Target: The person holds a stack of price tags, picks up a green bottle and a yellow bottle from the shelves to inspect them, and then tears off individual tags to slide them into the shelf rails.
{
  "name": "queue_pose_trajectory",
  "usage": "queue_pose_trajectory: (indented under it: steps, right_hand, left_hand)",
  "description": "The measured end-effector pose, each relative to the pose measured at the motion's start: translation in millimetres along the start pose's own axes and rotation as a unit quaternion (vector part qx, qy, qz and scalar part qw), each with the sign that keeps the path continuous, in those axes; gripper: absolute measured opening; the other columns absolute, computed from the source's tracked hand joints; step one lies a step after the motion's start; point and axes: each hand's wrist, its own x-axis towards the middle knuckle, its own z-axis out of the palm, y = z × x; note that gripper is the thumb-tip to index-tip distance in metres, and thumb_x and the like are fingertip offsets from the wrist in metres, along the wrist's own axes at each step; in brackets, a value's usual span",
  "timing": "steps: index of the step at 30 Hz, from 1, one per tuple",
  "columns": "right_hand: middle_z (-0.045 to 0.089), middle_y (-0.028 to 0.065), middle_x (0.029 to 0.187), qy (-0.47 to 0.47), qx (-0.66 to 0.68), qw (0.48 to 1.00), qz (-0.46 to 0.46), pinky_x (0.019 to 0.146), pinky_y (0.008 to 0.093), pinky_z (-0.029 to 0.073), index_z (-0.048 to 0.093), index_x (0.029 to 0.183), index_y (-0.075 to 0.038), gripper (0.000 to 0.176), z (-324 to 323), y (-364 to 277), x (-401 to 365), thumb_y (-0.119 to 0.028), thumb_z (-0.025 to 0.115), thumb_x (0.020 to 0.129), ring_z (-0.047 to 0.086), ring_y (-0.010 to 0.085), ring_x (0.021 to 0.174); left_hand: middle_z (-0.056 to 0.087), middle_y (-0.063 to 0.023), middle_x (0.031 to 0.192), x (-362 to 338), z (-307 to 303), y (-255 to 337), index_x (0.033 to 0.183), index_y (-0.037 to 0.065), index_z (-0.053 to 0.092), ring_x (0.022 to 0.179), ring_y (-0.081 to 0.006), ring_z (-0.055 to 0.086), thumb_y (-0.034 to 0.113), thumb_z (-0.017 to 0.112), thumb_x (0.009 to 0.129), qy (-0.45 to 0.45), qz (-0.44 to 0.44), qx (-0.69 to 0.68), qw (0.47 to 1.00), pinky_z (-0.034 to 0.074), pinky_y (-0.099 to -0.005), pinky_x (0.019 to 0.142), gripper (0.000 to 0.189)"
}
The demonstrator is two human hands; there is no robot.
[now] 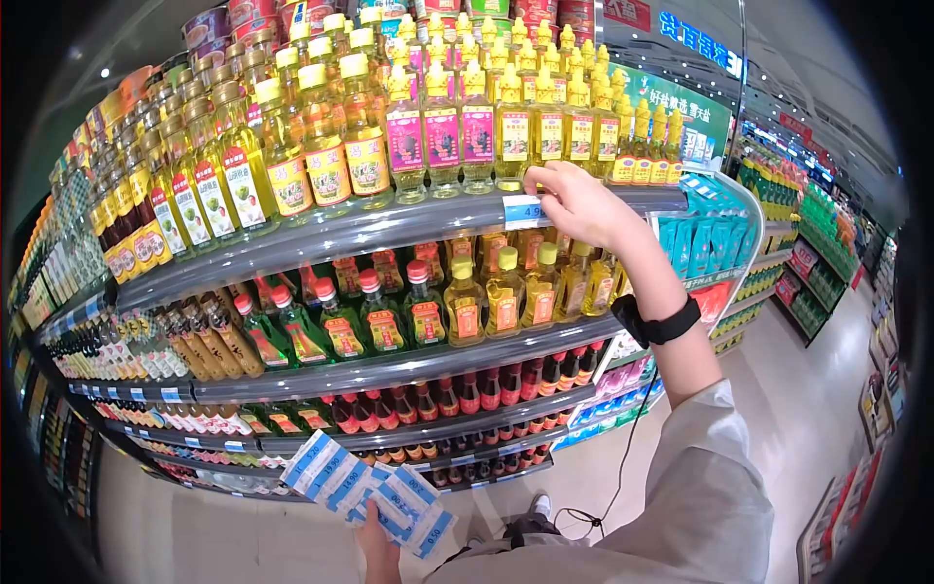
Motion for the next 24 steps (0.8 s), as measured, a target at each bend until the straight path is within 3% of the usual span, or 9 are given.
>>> queue_pose_trajectory:
  steps: [1,8,10,12,15,18,19,21,24]
  right_hand:
    - [0.048,0.0164,0.081,0.006,-0.005,1.000,0.021,0.078,0.0402,0.040,0.050,0.083,0.000,0.018,-2.6,-5.9,-1.4,-0.013,0.040,0.075,0.047,0.0325,0.087]
    - [0.053,0.0136,0.081,0.092,-0.029,0.995,0.006,0.076,0.0402,0.040,0.055,0.081,-0.002,0.017,2.5,-5.8,-4.3,-0.010,0.043,0.071,0.052,0.0307,0.085]
    - [0.056,0.0115,0.081,0.108,-0.113,0.988,0.003,0.073,0.0405,0.040,0.057,0.083,-0.004,0.018,-1.0,-15.0,-11.7,-0.010,0.045,0.070,0.053,0.0278,0.084]
    - [0.057,0.0101,0.080,0.130,-0.108,0.985,0.017,0.074,0.0384,0.040,0.057,0.086,-0.005,0.021,-4.5,-20.3,-20.7,-0.006,0.046,0.068,0.054,0.0265,0.083]
    - [0.060,0.0111,0.079,0.249,-0.052,0.966,0.051,0.066,0.0362,0.046,0.058,0.087,-0.004,0.019,-13.5,-14.0,-40.5,-0.005,0.048,0.071,0.058,0.0278,0.075]
    - [0.062,0.0100,0.077,0.303,-0.018,0.940,0.155,0.054,0.0273,0.047,0.058,0.088,-0.003,0.016,-43.4,13.8,-69.6,-0.003,0.047,0.076,0.061,0.0184,0.069]
    - [0.061,0.0125,0.077,0.342,-0.008,0.921,0.186,0.060,0.0344,0.047,0.058,0.084,-0.005,0.014,-53.1,27.4,-78.6,-0.007,0.049,0.075,0.059,0.0275,0.067]
    - [0.062,0.0105,0.078,0.382,-0.035,0.897,0.218,0.059,0.0334,0.047,0.059,0.087,-0.004,0.014,-72.9,56.7,-94.2,-0.009,0.052,0.076,0.060,0.0226,0.065]
    - [0.062,0.0126,0.082,0.414,-0.046,0.880,0.227,0.063,0.0319,0.047,0.057,0.092,0.000,0.022,-95.4,111.5,-94.6,-0.016,0.055,0.078,0.061,0.0236,0.070]
  left_hand:
    - [0.055,-0.0104,0.106,-0.3,1.7,0.3,0.115,0.003,0.043,0.091,-0.0235,0.057,0.019,0.052,0.086,-0.001,0.009,-0.010,1.000,0.048,-0.0375,0.075,0.034]
    - [0.055,-0.0098,0.105,-7.4,7.1,4.8,0.113,0.003,0.044,0.092,-0.0244,0.056,0.021,0.053,0.085,-0.008,-0.013,0.007,1.000,0.047,-0.0405,0.077,0.035]
    - [0.055,-0.0097,0.105,-1.0,6.5,1.6,0.114,0.003,0.045,0.093,-0.0241,0.055,0.022,0.052,0.086,-0.022,-0.023,0.025,0.999,0.047,-0.0397,0.078,0.035]
    - [0.054,-0.0096,0.106,5.6,4.9,-3.5,0.114,0.002,0.045,0.094,-0.0238,0.055,0.023,0.051,0.086,-0.035,-0.033,0.043,0.998,0.046,-0.0389,0.079,0.035]
    - [0.054,-0.0095,0.106,17.5,4.1,-10.3,0.114,0.001,0.045,0.095,-0.0233,0.054,0.025,0.050,0.087,-0.059,-0.048,0.069,0.995,0.046,-0.0376,0.079,0.036]
    - [0.054,-0.0094,0.107,25.9,8.9,-16.1,0.115,0.001,0.045,0.096,-0.0228,0.053,0.026,0.048,0.088,-0.082,-0.058,0.088,0.991,0.045,-0.0364,0.080,0.037]
    - [0.054,-0.0093,0.107,27.3,12.3,-18.7,0.115,0.001,0.045,0.096,-0.0226,0.053,0.027,0.048,0.088,-0.089,-0.061,0.094,0.990,0.045,-0.0359,0.080,0.037]
    - [0.054,-0.0093,0.107,19.4,25.3,-21.9,0.115,0.000,0.045,0.096,-0.0224,0.052,0.027,0.047,0.088,-0.098,-0.069,0.100,0.988,0.045,-0.0355,0.081,0.038]
    - [0.055,-0.0088,0.105,1.7,50.1,-22.9,0.114,0.000,0.046,0.095,-0.0217,0.053,0.025,0.047,0.089,-0.106,-0.053,0.120,0.986,0.045,-0.0346,0.079,0.036]
